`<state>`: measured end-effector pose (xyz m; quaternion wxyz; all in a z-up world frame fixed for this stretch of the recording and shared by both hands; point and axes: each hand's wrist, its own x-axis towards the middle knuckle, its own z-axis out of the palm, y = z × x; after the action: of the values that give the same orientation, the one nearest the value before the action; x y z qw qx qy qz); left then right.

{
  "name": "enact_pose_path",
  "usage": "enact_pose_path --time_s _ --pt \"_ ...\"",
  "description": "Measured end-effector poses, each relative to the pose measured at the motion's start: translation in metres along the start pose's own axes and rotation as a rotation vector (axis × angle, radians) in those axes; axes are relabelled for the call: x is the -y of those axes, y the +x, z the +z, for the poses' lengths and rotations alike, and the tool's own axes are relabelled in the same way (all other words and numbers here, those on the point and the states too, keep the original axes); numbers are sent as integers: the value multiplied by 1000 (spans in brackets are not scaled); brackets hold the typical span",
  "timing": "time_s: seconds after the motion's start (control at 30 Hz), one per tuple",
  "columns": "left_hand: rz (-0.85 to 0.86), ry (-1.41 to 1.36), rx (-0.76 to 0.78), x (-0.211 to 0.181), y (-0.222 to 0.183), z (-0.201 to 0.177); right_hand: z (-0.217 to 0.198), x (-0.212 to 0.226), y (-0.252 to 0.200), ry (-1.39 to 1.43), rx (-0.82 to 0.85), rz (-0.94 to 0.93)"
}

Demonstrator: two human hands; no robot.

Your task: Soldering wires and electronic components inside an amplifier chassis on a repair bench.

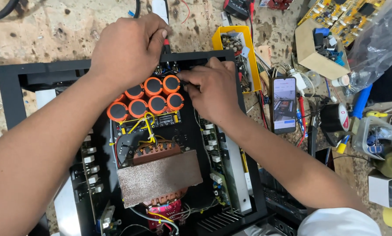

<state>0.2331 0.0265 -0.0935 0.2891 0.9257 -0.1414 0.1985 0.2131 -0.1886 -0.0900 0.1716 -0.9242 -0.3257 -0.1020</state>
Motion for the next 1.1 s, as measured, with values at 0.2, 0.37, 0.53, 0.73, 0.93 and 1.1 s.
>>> enact_pose_path --time_s 0.2,0.37,0.53,0.73,0.93,1.1 --pt "4 -114 95 -6 3 -12 3 -5 1 -6 0 2" --pt "222 -62 96 -2 -1 -14 9 -8 0 45 -37 -6" --pt "302 -29 100 -4 -6 -14 14 -5 -1 22 -74 -5" --pt "156 -285 146 -14 -18 -17 25 1 -4 -101 -127 -29" --pt "90 -339 223 -7 -26 -2 19 1 -7 70 -126 22" --pt "267 -111 288 -5 -26 -2 -42 1 -31 303 -404 -211"
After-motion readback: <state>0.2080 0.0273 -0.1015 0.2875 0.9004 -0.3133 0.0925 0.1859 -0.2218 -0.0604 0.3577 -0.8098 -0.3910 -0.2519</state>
